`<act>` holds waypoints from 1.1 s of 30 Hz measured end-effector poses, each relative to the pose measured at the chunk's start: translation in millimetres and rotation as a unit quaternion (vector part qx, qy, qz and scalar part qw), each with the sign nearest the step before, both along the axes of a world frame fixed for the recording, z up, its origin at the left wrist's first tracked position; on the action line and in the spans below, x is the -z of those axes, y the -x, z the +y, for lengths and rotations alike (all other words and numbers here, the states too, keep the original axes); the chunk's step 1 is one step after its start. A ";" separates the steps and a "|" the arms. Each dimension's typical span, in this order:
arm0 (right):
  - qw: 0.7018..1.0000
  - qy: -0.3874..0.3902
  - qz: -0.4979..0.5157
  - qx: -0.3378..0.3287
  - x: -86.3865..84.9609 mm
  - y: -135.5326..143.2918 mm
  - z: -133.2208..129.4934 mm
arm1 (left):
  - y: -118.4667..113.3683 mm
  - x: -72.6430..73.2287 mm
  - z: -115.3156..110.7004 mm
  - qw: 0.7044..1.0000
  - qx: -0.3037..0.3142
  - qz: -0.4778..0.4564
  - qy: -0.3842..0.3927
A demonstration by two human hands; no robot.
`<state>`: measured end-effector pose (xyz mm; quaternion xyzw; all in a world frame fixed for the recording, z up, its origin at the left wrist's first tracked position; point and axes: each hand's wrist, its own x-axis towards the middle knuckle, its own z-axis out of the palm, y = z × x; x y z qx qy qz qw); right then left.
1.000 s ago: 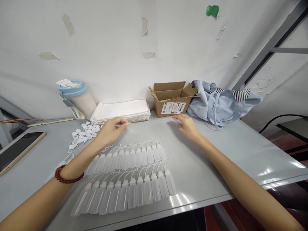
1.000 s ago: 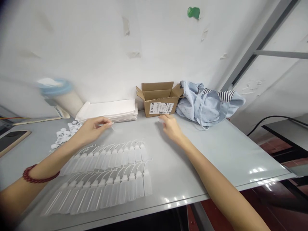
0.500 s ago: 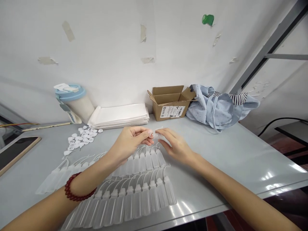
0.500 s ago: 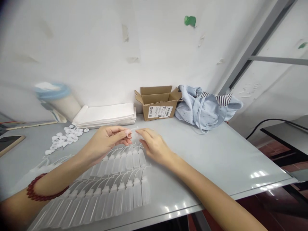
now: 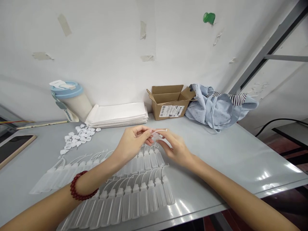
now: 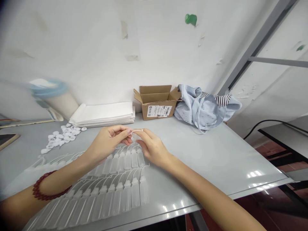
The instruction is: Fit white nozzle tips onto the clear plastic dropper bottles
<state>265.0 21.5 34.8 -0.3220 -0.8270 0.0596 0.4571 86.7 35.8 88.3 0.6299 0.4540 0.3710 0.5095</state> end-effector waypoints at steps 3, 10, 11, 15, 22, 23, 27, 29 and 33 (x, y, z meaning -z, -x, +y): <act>1.000 -0.011 0.006 -0.015 -2.1 1.5 -2.3 | 0.0 -0.9 -2.8 1.000 0.004 0.008 0.005; 1.000 0.004 0.002 -0.011 -5.7 1.5 -5.8 | -1.4 -0.4 -4.9 1.000 0.012 0.002 0.026; 1.000 0.007 0.008 -0.005 -5.8 1.5 -6.1 | -1.6 -0.2 -4.8 0.999 0.014 -0.002 0.033; 0.998 0.049 0.044 0.006 -6.0 2.4 -7.3 | -1.6 -0.2 -4.2 0.997 0.025 -0.017 0.068; 0.979 0.158 0.126 0.009 -10.0 4.4 -7.2 | 1.6 -3.4 -3.4 0.998 0.031 0.018 0.051; 0.974 0.178 0.143 0.012 -10.5 4.2 -6.7 | 2.0 -3.5 -4.2 0.999 0.026 0.031 0.036; 0.946 0.245 0.211 0.019 -11.8 2.3 -4.7 | 2.3 2.2 -9.2 0.994 -0.015 0.084 -0.067; 0.933 0.268 0.239 0.016 -12.2 1.4 -3.8 | 2.0 8.6 -10.7 0.966 -0.023 0.129 -0.224; 0.928 0.272 0.253 0.017 -13.7 0.7 -3.3 | 1.1 18.8 -8.5 0.833 0.020 0.210 -0.512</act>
